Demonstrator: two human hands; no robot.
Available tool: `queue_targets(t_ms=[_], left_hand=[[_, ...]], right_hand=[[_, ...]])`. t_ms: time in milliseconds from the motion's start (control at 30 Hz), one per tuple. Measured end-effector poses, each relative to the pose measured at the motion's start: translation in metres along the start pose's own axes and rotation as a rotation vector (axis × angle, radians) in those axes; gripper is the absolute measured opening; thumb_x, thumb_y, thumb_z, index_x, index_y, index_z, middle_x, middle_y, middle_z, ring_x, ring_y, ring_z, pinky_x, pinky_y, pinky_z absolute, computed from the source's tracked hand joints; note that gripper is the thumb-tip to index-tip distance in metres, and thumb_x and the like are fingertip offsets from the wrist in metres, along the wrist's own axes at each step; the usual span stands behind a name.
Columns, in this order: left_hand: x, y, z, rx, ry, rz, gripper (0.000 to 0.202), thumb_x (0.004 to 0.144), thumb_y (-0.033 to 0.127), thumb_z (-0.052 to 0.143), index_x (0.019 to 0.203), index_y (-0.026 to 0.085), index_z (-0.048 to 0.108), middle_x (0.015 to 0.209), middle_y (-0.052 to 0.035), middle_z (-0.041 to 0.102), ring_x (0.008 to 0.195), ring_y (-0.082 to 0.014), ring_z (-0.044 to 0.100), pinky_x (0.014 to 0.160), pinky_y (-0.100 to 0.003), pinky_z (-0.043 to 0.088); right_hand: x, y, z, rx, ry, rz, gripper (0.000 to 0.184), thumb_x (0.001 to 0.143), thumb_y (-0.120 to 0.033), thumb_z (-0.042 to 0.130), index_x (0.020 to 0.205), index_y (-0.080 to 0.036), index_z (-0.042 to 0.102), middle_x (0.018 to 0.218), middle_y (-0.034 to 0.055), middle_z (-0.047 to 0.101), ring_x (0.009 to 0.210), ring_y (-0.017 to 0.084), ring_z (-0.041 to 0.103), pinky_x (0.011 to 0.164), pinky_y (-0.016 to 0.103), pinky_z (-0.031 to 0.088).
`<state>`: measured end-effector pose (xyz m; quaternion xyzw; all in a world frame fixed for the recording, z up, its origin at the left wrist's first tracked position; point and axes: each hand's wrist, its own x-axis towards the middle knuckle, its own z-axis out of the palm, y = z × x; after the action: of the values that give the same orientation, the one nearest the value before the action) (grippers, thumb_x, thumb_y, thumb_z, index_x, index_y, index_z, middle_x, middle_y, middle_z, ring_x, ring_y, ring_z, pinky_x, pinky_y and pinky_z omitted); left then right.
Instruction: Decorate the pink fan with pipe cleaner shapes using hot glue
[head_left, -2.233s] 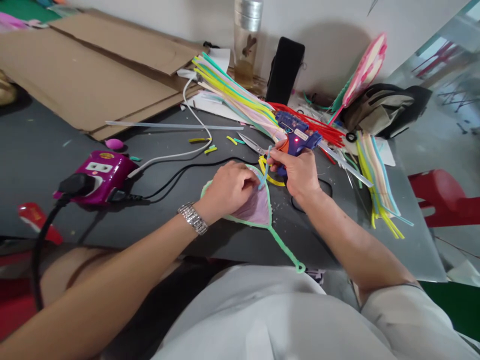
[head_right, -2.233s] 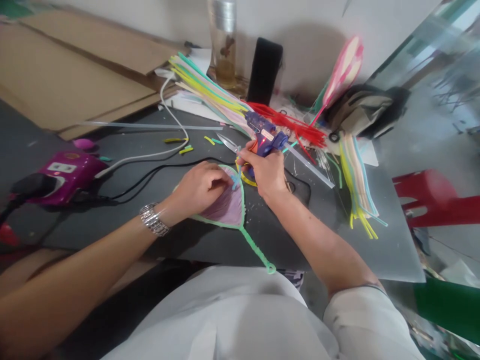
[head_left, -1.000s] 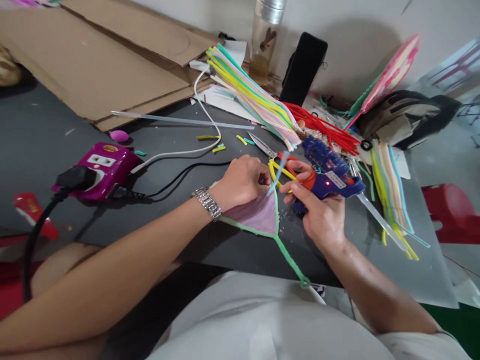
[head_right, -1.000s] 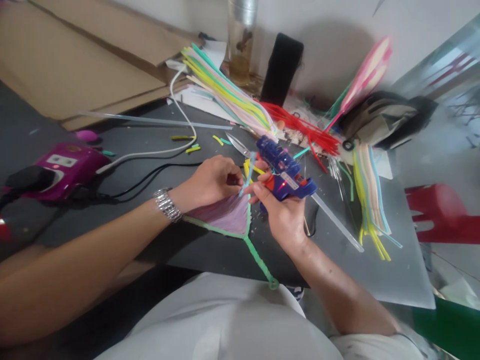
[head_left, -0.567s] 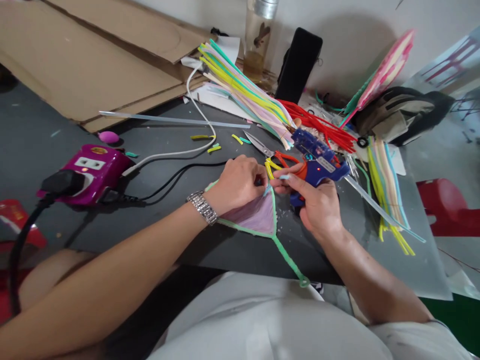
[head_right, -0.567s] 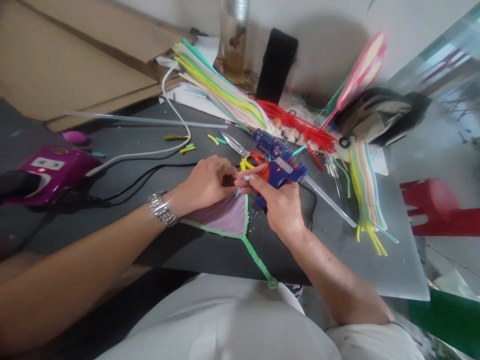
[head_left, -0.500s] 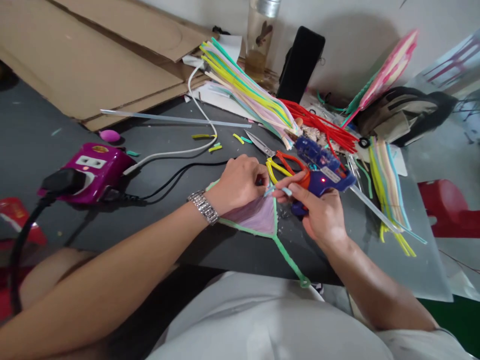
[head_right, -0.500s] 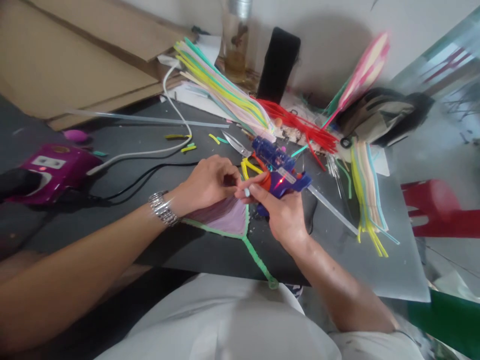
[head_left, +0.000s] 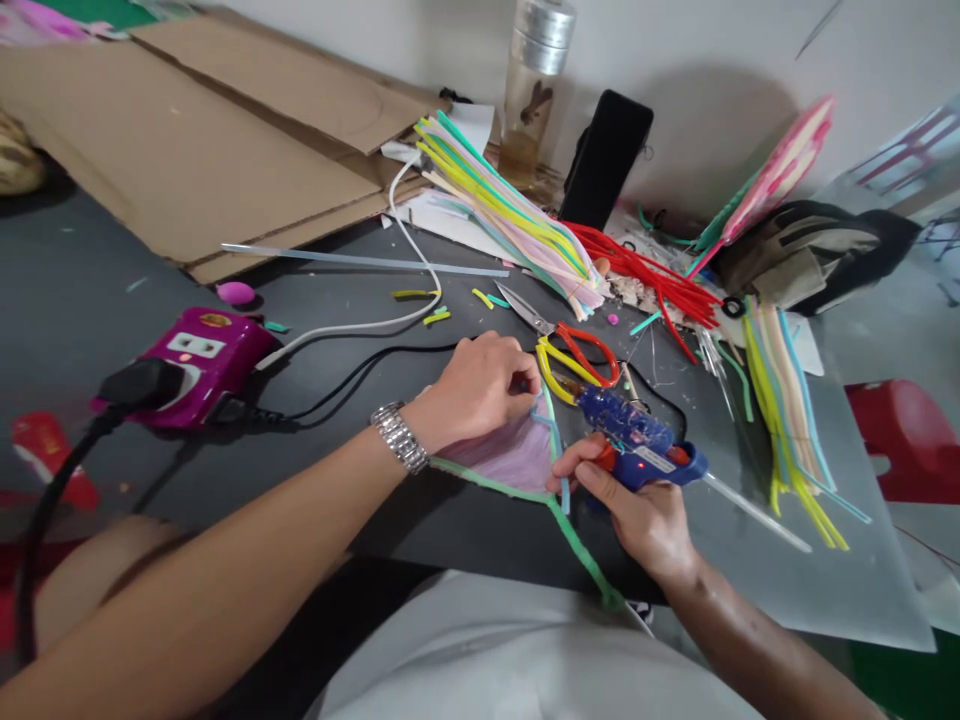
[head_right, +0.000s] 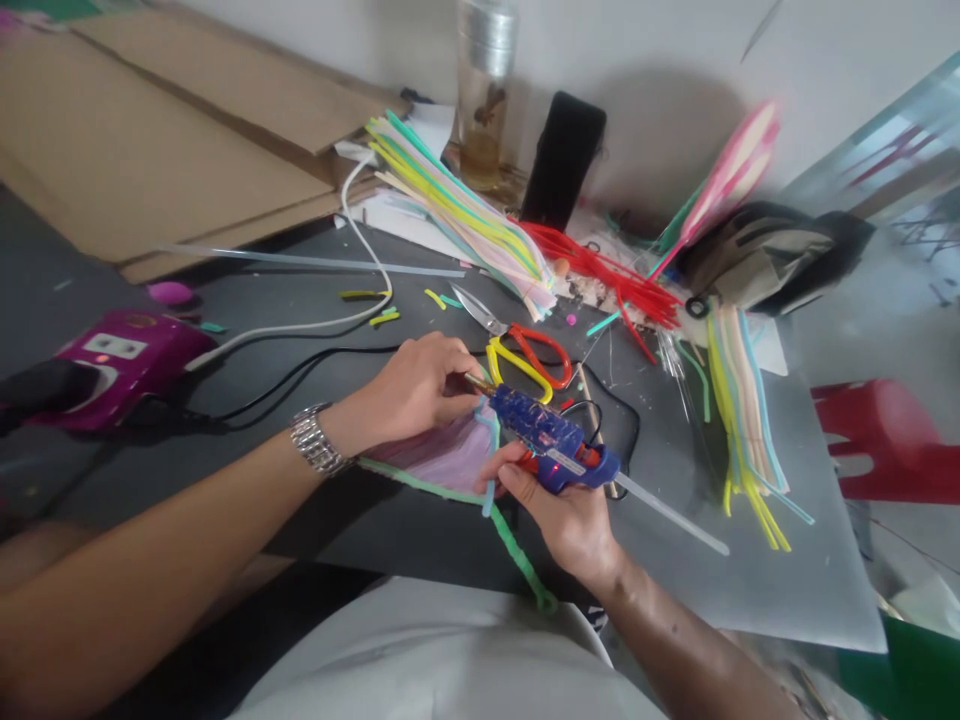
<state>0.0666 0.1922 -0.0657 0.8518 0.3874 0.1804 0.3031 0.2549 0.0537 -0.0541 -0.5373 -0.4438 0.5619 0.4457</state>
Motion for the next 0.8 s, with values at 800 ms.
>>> queue_targets(t_ms=[800], left_hand=[[-0.002,0.007,0.004,0.117,0.01,-0.027,0.005,0.08,0.022,0.075,0.077,0.021,0.071,0.09,-0.0036,0.069,0.09,-0.0243,0.057,0.078,-0.038,0.035]], right_hand=[[-0.003,0.009,0.0,0.021,0.01,-0.058,0.013,0.095,-0.034,0.069,0.094,-0.024,0.076,0.09,0.0037,0.078,0.081,0.02,0.073,0.075,0.034,0.06]])
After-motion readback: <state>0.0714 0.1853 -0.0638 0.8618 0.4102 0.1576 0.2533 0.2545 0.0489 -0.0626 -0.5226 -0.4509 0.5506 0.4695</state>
